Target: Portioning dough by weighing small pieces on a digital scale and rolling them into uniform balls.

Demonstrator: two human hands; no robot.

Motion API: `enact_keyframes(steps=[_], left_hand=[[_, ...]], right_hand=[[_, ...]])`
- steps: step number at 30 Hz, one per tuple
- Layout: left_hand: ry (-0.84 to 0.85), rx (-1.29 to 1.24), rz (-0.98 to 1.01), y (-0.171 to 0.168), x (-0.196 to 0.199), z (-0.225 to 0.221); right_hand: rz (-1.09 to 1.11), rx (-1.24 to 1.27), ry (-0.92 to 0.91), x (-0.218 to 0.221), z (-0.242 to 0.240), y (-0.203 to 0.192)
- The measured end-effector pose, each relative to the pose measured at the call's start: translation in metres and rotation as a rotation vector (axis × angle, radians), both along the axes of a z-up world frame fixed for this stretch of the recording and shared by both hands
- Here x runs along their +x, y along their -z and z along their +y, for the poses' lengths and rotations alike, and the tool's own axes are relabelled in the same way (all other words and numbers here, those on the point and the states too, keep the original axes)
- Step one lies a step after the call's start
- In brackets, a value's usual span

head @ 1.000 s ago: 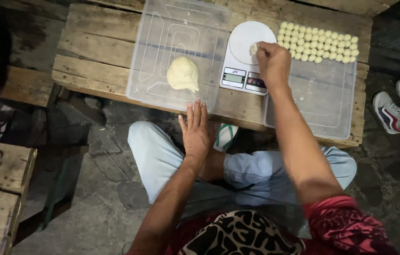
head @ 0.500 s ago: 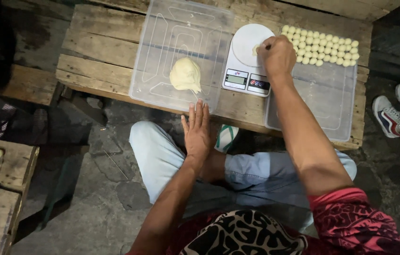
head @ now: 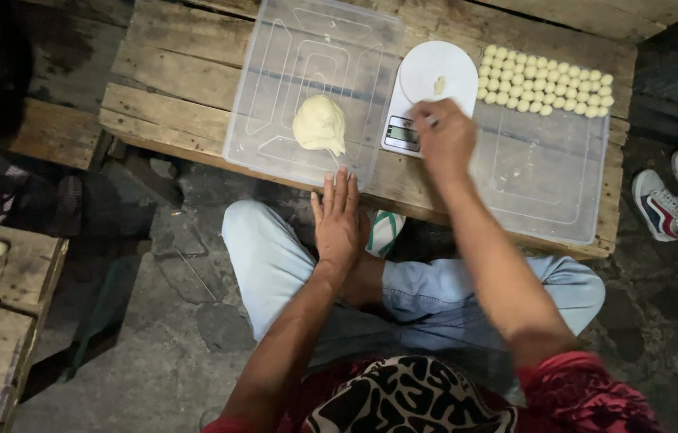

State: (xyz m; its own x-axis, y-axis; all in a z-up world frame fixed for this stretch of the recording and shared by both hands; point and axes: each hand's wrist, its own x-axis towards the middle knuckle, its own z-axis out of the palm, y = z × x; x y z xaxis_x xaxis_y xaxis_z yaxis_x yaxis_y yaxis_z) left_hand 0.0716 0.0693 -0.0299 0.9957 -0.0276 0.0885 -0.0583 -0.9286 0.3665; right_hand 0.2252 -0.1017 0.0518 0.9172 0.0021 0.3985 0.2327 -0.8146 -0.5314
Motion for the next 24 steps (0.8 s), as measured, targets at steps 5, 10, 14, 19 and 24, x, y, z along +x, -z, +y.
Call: enact_keyframes(steps=[5, 10, 14, 19, 24], left_hand=[[0.016, 0.013, 0.015, 0.012, 0.0, 0.001], [0.017, -0.039, 0.04, 0.003, -0.001, 0.003], [0.004, -0.094, 0.053, 0.007, -0.001, 0.001], [0.012, -0.083, 0.057, 0.007, -0.001, 0.002], [0.018, -0.066, 0.097, 0.012, 0.0, 0.003]], right_hand=[[0.193, 0.225, -0.126, -0.043, 0.069, 0.008], [0.229, 0.125, -0.067, -0.041, 0.092, 0.043], [0.257, 0.095, -0.01, -0.036, 0.093, 0.066], [0.207, 0.184, -0.081, -0.035, 0.092, 0.072], [0.166, 0.28, -0.234, -0.041, 0.085, 0.062]])
